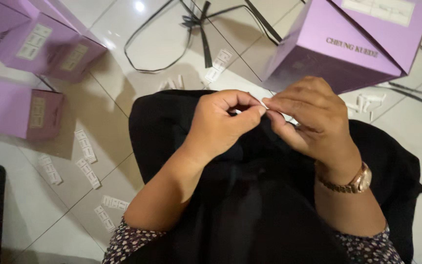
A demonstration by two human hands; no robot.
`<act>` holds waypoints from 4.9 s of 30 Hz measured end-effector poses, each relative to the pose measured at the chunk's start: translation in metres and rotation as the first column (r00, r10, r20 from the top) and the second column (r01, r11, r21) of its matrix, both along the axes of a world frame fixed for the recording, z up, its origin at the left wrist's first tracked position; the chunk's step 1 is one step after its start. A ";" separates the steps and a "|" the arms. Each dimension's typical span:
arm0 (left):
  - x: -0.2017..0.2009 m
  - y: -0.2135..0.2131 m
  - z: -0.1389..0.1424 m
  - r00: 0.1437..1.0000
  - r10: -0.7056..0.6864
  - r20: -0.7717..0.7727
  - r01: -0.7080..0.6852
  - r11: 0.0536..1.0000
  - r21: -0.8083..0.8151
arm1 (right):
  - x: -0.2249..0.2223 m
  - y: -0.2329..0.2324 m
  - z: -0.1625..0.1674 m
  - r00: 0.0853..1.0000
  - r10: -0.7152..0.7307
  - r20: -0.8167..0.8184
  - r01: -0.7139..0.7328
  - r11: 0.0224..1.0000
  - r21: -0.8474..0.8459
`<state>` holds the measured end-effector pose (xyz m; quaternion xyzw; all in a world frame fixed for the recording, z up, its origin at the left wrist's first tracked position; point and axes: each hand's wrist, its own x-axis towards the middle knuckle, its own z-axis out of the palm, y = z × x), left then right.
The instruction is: The person sits on the floor, peels small white product labels one at a time from a sheet, and presses each label onto the side of a pink product box. They rotate the box to position the label, then set the finished box aside and pick up the next box.
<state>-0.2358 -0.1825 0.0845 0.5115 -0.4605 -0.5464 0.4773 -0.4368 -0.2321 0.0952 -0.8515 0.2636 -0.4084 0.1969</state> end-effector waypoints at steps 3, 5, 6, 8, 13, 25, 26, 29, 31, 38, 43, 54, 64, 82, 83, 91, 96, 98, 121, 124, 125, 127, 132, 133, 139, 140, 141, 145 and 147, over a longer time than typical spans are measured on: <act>-0.002 -0.001 0.001 0.997 0.019 0.078 -0.014 0.998 -0.064 | 0.001 0.002 0.004 1.000 -0.005 -0.015 0.005 1.000 0.014; -0.002 -0.001 0.002 0.999 0.016 0.030 -0.014 0.998 -0.067 | 0.002 0.000 0.006 1.000 -0.012 -0.001 0.012 0.999 0.037; -0.002 -0.002 0.003 1.000 0.013 0.007 -0.012 0.997 -0.074 | 0.003 0.000 0.008 1.000 -0.016 0.016 0.015 0.998 0.065; -0.001 -0.002 0.006 1.000 -0.004 -0.022 0.002 0.996 -0.092 | 0.004 0.000 0.010 0.999 -0.023 0.037 0.020 0.995 0.094; -0.004 -0.001 0.012 0.995 0.049 0.091 -0.028 0.977 -0.210 | 0.008 0.004 0.013 0.996 -0.081 0.022 0.081 0.997 0.000; -0.002 0.006 0.014 0.988 0.109 0.108 -0.082 0.970 -0.230 | 0.006 0.010 0.004 0.998 -0.059 0.026 0.055 0.989 0.138; -0.001 0.007 0.014 0.988 0.111 0.110 -0.084 0.971 -0.222 | 0.006 0.012 0.002 0.998 -0.065 0.026 0.060 0.987 0.149; -0.001 0.008 0.012 0.991 0.106 0.079 -0.086 0.972 -0.220 | 0.007 0.012 -0.004 0.994 -0.088 0.068 0.072 0.977 0.201; -0.001 0.008 0.009 0.994 0.100 0.047 -0.087 0.969 -0.232 | 0.009 0.012 -0.006 0.985 -0.123 0.122 0.089 0.962 0.258; 0.001 0.004 -0.001 0.995 0.093 -0.040 -0.100 0.963 -0.249 | 0.014 0.011 -0.007 0.984 -0.132 0.118 0.099 0.962 0.253; 0.002 0.001 -0.008 0.993 0.077 -0.088 -0.098 0.958 -0.270 | 0.013 0.007 -0.019 0.973 -0.135 0.186 0.073 0.950 0.304; 0.026 -0.013 -0.028 0.996 0.089 -0.017 -0.089 0.996 -0.001 | -0.038 -0.018 -0.049 0.715 -0.336 0.613 0.084 0.912 0.402; 0.075 -0.051 -0.105 0.571 0.220 0.791 -0.112 0.975 -0.191 | -0.117 -0.028 -0.044 0.474 -0.442 0.762 0.136 0.891 0.433; 0.137 -0.282 0.100 0.266 0.314 0.911 -0.392 0.899 -0.196 | -0.146 -0.034 -0.055 0.423 -0.452 0.786 0.090 0.884 0.459; 0.132 -0.284 0.101 0.259 0.306 0.916 -0.319 0.922 -0.218 | -0.147 -0.034 -0.054 0.415 -0.458 0.786 0.092 0.881 0.465; 0.020 -0.194 0.104 0.651 0.126 0.748 0.177 0.934 -0.311 | -0.136 -0.037 -0.057 0.450 -0.415 0.791 0.067 0.899 0.433; -0.066 -0.068 0.088 0.907 -0.280 0.314 0.378 0.871 -0.314 | -0.116 -0.020 -0.049 0.425 -0.456 0.782 0.169 0.889 0.426; -0.085 -0.044 0.081 0.938 -0.287 0.195 0.336 0.890 -0.307 | -0.101 0.001 -0.036 0.555 -0.475 0.683 0.319 0.880 0.353; -0.073 -0.028 0.056 0.991 -0.122 -0.059 0.098 0.946 -0.308 | -0.075 0.003 0.005 0.759 -0.409 0.507 0.294 0.910 0.294; -0.073 -0.027 0.060 0.991 -0.131 0.040 0.136 0.924 -0.358 | -0.080 0.000 -0.001 0.745 -0.396 0.536 0.193 0.898 0.395; -0.072 -0.027 0.062 0.989 -0.111 0.096 0.139 0.916 -0.377 | -0.080 -0.001 -0.002 0.722 -0.434 0.538 0.193 0.874 0.446; -0.071 -0.029 0.066 0.985 -0.090 0.149 0.144 0.901 -0.409 | -0.079 -0.004 -0.003 0.687 -0.488 0.538 0.164 0.826 0.540; -0.072 -0.036 0.066 0.971 0.015 0.237 0.086 0.909 -0.408 | -0.084 -0.010 -0.002 0.700 -0.452 0.553 0.191 0.864 0.465; -0.071 -0.038 0.064 0.952 0.049 0.304 0.075 0.921 -0.381 | -0.087 -0.012 -0.002 0.729 -0.426 0.536 0.233 0.890 0.391; -0.065 -0.039 0.053 0.954 0.150 0.259 -0.036 0.916 -0.399 | -0.093 -0.012 -0.014 0.853 -0.430 0.297 0.462 0.886 -0.044; -0.063 -0.041 0.052 0.961 0.132 0.242 -0.041 0.937 -0.348 | -0.094 -0.011 -0.014 0.850 -0.446 0.281 0.479 0.876 -0.055; -0.062 -0.041 0.050 0.965 0.148 0.215 -0.062 0.929 -0.364 | -0.093 -0.011 -0.014 0.846 -0.462 0.266 0.495 0.867 -0.066; -0.057 -0.045 0.039 0.978 0.153 0.144 -0.083 0.912 -0.403 | -0.089 -0.010 -0.009 0.826 -0.527 0.201 0.554 0.825 -0.111; -0.057 -0.046 0.034 0.992 0.119 0.045 -0.091 0.911 -0.403 | -0.088 -0.009 -0.006 0.842 -0.501 0.201 0.533 0.828 -0.172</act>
